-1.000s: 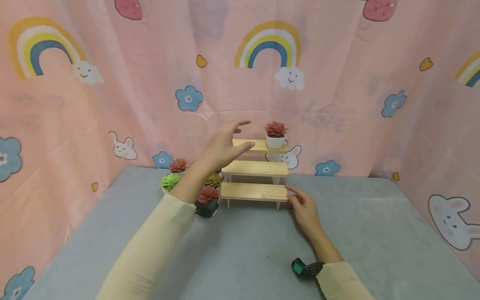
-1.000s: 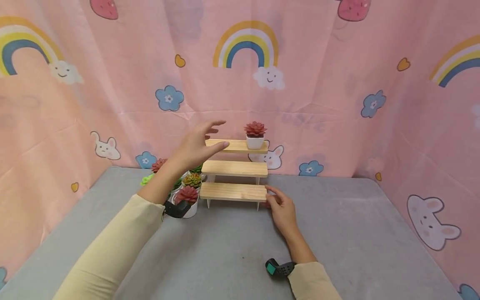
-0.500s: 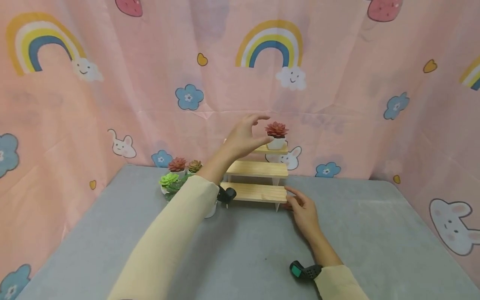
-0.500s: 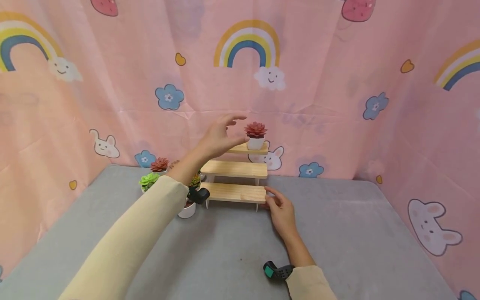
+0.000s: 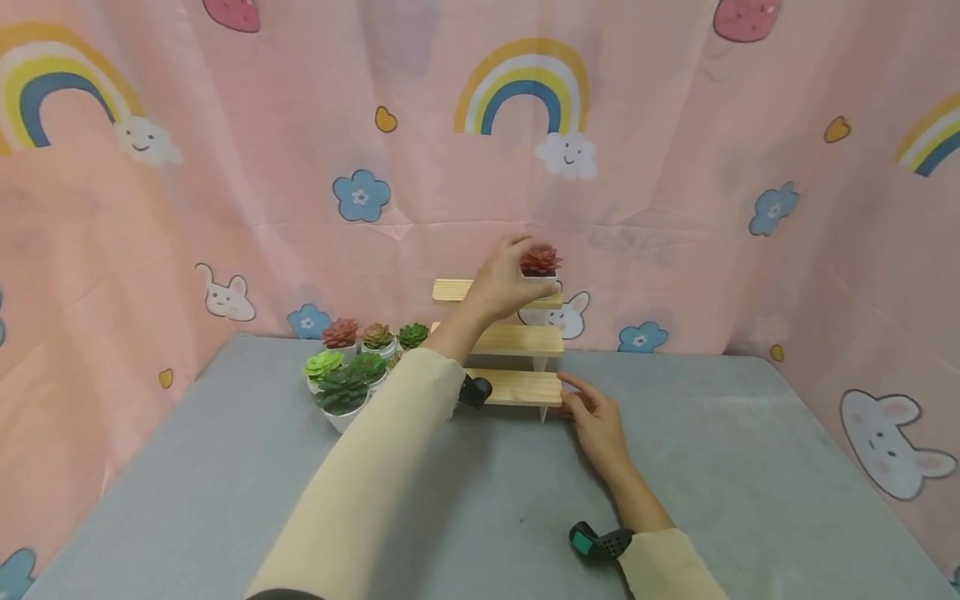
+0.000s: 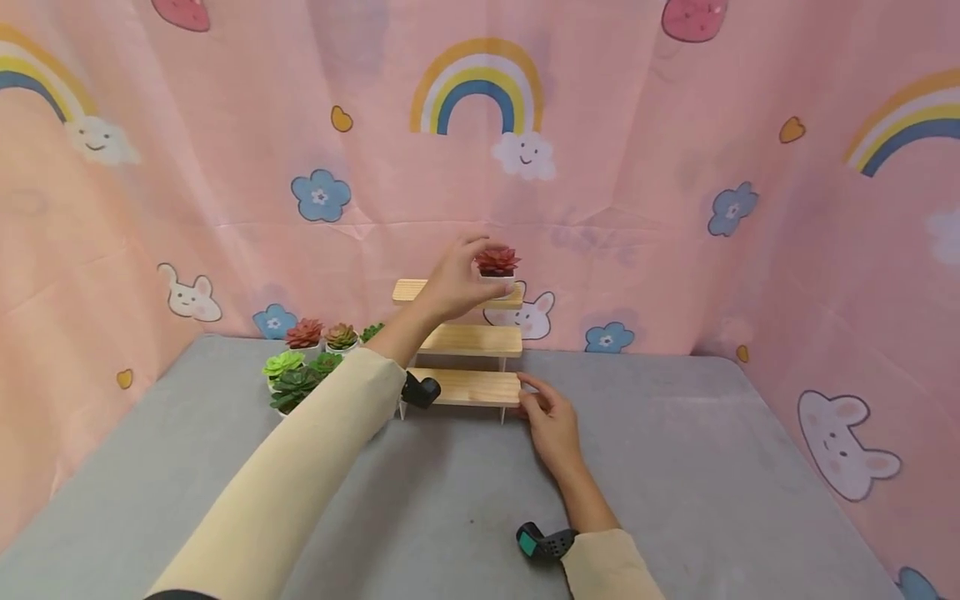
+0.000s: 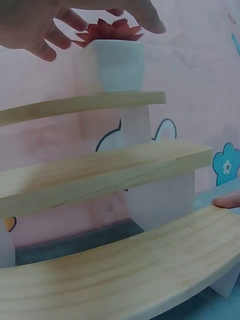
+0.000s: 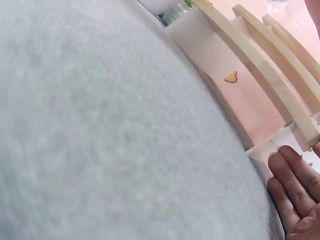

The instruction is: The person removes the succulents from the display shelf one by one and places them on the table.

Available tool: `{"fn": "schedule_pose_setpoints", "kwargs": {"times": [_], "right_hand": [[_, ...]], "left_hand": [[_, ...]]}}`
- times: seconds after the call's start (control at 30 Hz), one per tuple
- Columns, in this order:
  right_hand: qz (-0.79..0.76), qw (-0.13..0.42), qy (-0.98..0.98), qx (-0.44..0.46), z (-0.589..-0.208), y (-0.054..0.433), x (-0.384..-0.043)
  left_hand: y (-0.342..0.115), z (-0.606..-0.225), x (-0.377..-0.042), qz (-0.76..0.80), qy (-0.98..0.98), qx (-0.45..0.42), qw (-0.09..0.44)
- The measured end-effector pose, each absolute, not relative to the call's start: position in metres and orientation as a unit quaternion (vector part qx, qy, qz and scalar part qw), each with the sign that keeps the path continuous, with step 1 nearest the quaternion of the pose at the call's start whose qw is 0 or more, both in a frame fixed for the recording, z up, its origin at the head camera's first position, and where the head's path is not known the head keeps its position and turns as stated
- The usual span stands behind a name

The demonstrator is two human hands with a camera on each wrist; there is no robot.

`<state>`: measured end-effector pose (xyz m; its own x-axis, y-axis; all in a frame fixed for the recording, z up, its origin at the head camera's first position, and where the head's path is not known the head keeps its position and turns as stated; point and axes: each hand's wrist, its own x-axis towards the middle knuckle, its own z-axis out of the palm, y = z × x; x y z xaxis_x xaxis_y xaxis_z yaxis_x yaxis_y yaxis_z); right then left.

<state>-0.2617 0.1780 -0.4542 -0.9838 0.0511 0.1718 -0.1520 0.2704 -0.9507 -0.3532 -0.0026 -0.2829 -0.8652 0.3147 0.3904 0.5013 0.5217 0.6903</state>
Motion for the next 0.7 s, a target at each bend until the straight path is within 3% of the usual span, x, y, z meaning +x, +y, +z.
{"fn": "schedule_pose_setpoints", "kwargs": {"times": [0.7], "right_hand": [[0.599,0.100,-0.793,0.052,-0.456,0.179,-0.262]], "left_hand": [[0.008,-0.307,-0.361,-0.498,-0.833,-0.217,0.100]]}}
